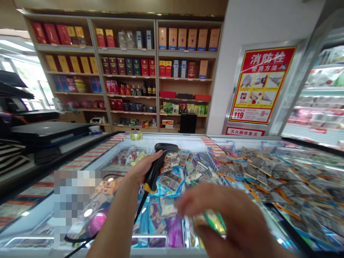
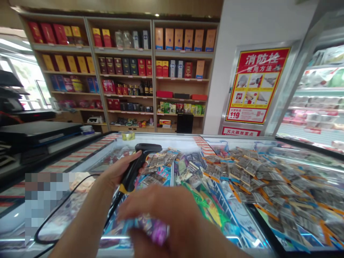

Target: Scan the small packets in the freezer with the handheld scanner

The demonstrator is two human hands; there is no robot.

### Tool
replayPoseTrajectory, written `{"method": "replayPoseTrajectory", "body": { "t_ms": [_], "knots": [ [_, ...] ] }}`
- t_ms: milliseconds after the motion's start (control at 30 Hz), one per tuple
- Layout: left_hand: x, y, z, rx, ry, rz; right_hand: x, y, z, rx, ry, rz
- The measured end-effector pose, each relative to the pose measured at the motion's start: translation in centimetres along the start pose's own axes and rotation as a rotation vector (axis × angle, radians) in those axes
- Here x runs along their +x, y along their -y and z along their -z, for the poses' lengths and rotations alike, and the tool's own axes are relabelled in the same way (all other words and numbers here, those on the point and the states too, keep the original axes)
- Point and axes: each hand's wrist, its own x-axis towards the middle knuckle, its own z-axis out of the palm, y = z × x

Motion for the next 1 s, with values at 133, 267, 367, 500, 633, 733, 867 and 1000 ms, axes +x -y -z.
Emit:
{"method": "replayPoseTrajectory", "body": {
  "t_ms": [133, 267, 367, 500, 633, 733, 867, 1000],
  "knots": [
    [-0.1, 0.0, 0.1, -0.026, 0.009, -0.021, 4.7, -6.8, -2.9, -0.429, 0.093, -0.453],
    [-0.2, 0.0, -0.3, -0.007, 0.011, -0.011, 5.5, -12.0, -5.9, -0.693, 0.259, -0.651],
    [0.0, 0.2, -0.4, 0.037, 0.018, -0.007, 5.0, -12.8, -6.2, -0.667, 0.342, -0.683],
    [0.6, 0.8, -0.5, 0.103, 0.036, -0.029, 3.6, -13.1, -3.7, -0.417, 0.352, -0.788],
    [0.8, 1.5, -1.3, 0.138, 0.083, -0.014, 1.7, -14.8, 0.1, -0.198, -0.009, -0.887],
    [0.7, 1.9, -2.2, 0.164, 0.118, 0.033, 0.4, -16.4, 2.8, 0.042, -0.257, -0.908],
    [0.5, 2.2, -3.0, 0.186, 0.156, 0.056, -1.0, -17.3, 5.8, 0.232, -0.204, -0.932],
    [0.6, 2.4, -3.3, 0.180, 0.163, 0.081, -2.0, -16.8, 8.1, 0.228, -0.077, -0.912]
  ]
}}
